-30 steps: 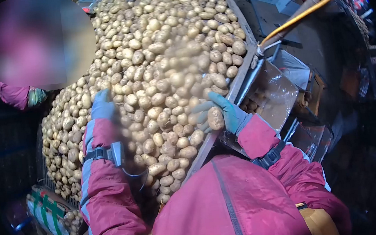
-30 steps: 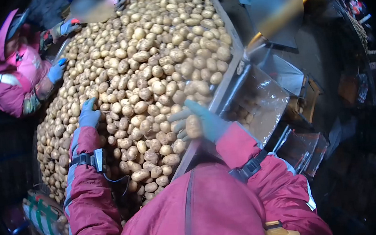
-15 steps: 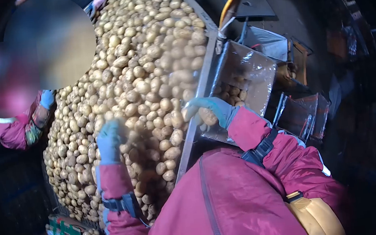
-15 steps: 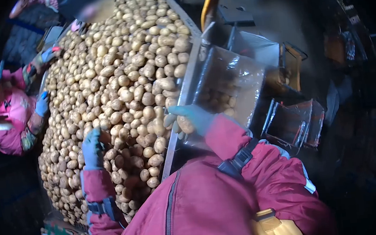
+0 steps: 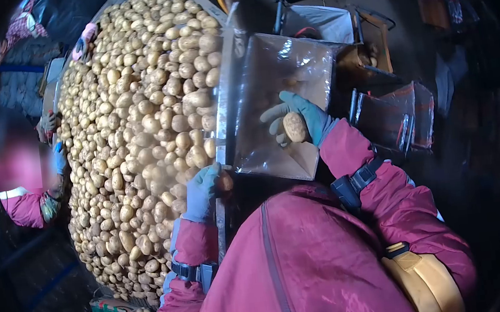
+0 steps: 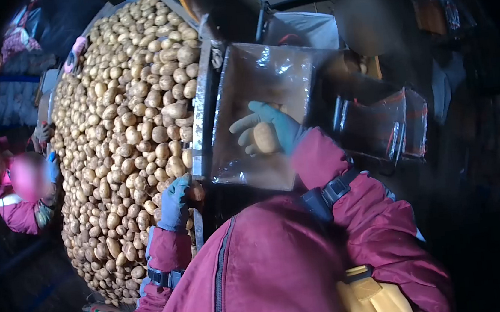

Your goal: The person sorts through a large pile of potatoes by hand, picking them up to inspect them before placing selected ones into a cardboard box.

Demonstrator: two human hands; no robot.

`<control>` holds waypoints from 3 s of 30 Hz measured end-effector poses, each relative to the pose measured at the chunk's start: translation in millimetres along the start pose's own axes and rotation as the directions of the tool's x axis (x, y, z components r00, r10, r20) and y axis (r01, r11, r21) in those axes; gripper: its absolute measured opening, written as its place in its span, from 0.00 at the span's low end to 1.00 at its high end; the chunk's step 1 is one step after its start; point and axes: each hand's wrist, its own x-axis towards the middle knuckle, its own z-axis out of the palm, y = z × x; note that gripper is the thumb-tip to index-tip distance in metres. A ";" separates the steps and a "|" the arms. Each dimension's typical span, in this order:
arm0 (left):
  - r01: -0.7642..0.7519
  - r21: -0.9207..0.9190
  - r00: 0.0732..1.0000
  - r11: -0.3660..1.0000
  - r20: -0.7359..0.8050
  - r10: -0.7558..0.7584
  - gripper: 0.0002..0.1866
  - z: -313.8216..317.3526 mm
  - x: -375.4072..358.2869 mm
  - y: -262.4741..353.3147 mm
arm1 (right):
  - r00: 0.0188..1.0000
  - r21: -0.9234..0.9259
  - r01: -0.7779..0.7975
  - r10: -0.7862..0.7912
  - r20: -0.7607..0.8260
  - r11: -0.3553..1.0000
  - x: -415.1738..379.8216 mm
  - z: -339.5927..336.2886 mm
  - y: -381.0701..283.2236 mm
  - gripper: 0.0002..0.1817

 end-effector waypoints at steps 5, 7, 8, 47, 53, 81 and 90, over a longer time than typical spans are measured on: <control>-0.080 0.078 0.997 0.994 0.001 0.080 0.18 26.0 20.5 -10.6 | 0.998 -0.019 0.048 -0.048 0.029 0.999 -21.2 -39.9 6.6 0.34; -0.056 0.016 0.990 0.998 0.132 0.054 0.19 43.7 24.3 -1.8 | 0.998 0.034 0.059 -0.060 0.032 0.998 -39.0 -46.9 7.4 0.33; -0.054 0.069 0.988 0.996 0.147 0.043 0.23 47.0 31.1 -6.3 | 0.998 0.046 0.068 -0.067 -0.021 0.997 -48.6 -51.9 11.3 0.31; -0.420 0.409 0.759 0.810 -0.332 0.561 0.21 -12.5 -36.5 -48.5 | 0.919 -0.475 0.008 0.181 0.349 0.880 45.1 155.9 82.4 0.29; -0.319 0.238 0.768 0.918 -0.503 0.397 0.21 -69.3 -65.5 -44.6 | 0.827 -0.435 -0.091 0.311 0.469 0.896 78.3 211.7 99.9 0.30; 0.019 0.645 0.584 0.764 -0.627 0.515 0.17 -238.9 -60.8 -12.3 | 0.959 -0.612 -0.173 0.273 0.074 0.772 168.1 267.4 123.7 0.18; 0.112 0.622 0.295 0.775 -0.765 0.572 0.23 -271.2 -169.2 -86.1 | 0.961 -0.687 -0.141 0.265 0.077 0.712 162.5 244.7 118.3 0.20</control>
